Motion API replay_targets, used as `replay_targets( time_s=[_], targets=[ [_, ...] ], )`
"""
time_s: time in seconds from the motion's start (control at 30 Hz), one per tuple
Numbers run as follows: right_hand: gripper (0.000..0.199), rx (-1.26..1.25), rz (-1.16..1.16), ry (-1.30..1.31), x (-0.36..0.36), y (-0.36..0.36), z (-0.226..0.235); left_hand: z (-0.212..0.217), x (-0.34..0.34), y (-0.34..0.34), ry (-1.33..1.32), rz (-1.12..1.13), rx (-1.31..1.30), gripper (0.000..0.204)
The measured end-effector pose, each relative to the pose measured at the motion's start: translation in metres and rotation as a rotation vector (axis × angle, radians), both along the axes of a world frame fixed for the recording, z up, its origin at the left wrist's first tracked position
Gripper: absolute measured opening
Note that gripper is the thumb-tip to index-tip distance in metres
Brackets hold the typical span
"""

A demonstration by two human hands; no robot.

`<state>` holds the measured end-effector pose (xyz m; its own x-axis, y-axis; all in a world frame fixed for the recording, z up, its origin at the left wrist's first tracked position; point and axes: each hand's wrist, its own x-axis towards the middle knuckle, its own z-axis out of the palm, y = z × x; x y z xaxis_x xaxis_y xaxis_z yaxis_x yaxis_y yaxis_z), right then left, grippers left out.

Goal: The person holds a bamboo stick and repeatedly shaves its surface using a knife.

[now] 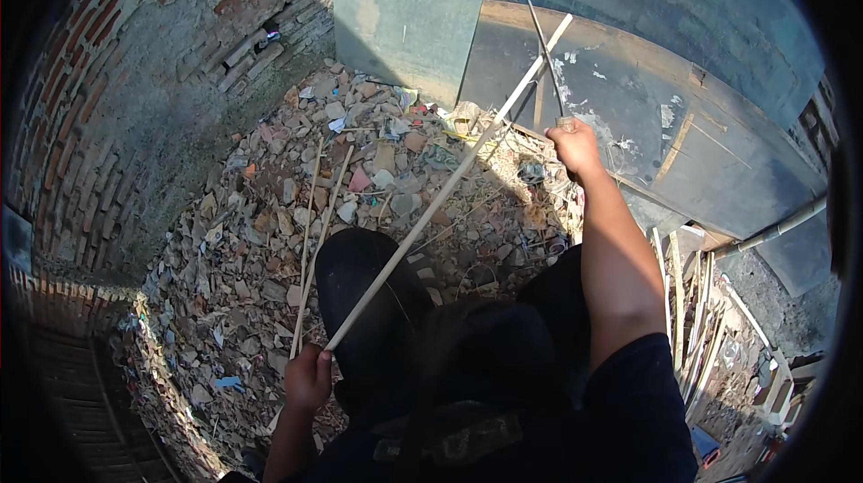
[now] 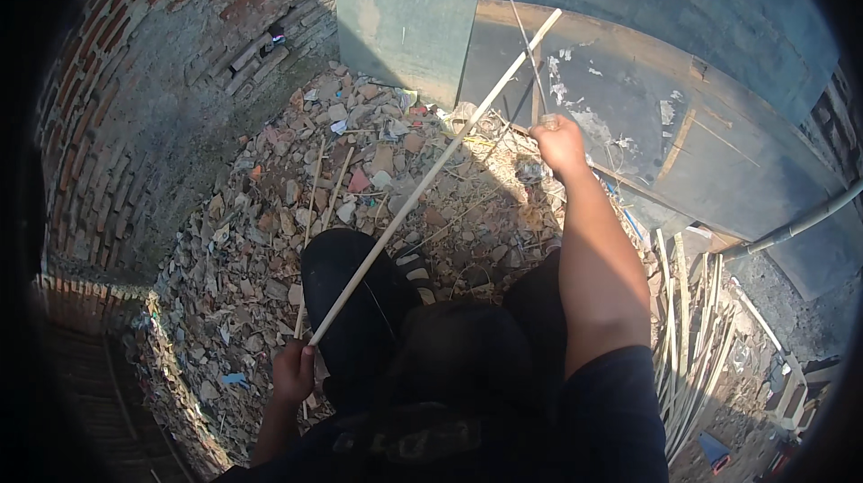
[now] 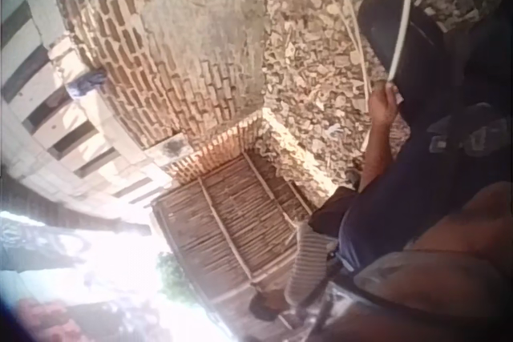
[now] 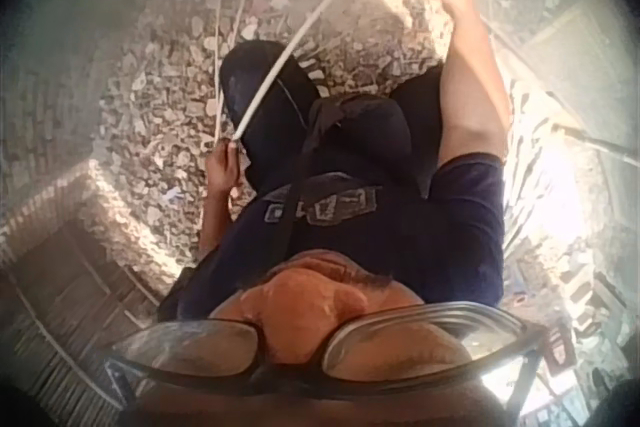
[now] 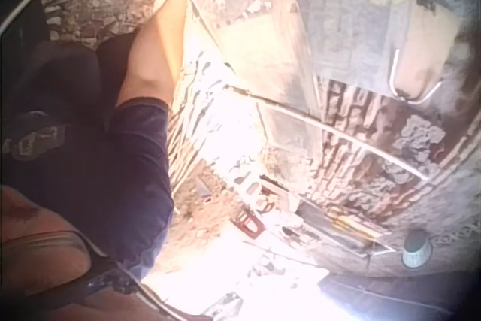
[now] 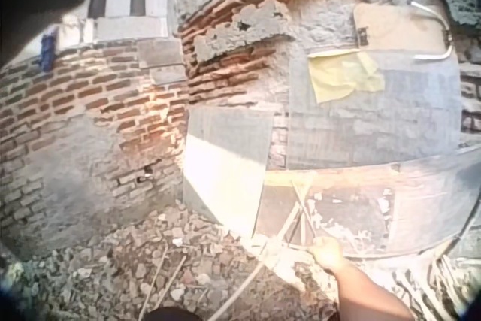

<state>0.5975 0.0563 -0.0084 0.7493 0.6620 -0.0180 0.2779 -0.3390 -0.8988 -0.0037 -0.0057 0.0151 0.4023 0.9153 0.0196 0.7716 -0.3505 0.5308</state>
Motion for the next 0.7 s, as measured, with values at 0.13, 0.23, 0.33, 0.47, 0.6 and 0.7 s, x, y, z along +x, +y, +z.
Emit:
replay_targets(
  time_s=[0.13,0.23,0.33,0.47,0.6,0.7],
  targets=[
    [0.017,0.281,-0.071,0.339,-0.001,-0.011,0.028,-0.001,-0.028,0.008,-0.192,0.08,-0.119,0.028],
    [0.017,0.339,-0.112,0.333,0.001,-0.021,0.037,-0.011,-0.037,0.018,-0.262,0.112,-0.066,0.027],
    [0.017,0.292,-0.083,0.31,0.001,-0.024,0.04,-0.029,-0.052,0.031,-0.198,0.2,0.057,0.025],
    [0.018,0.246,-0.045,0.275,0.0,-0.021,0.037,-0.042,-0.066,0.049,0.012,0.372,0.101,0.023],
    [0.017,0.251,-0.02,0.233,0.003,-0.024,0.034,-0.083,-0.084,0.079,0.219,0.406,0.205,0.029],
    [0.018,0.229,-0.069,0.119,-0.014,-0.031,0.061,-0.112,-0.102,0.079,0.166,0.338,0.232,0.037]
  ],
)
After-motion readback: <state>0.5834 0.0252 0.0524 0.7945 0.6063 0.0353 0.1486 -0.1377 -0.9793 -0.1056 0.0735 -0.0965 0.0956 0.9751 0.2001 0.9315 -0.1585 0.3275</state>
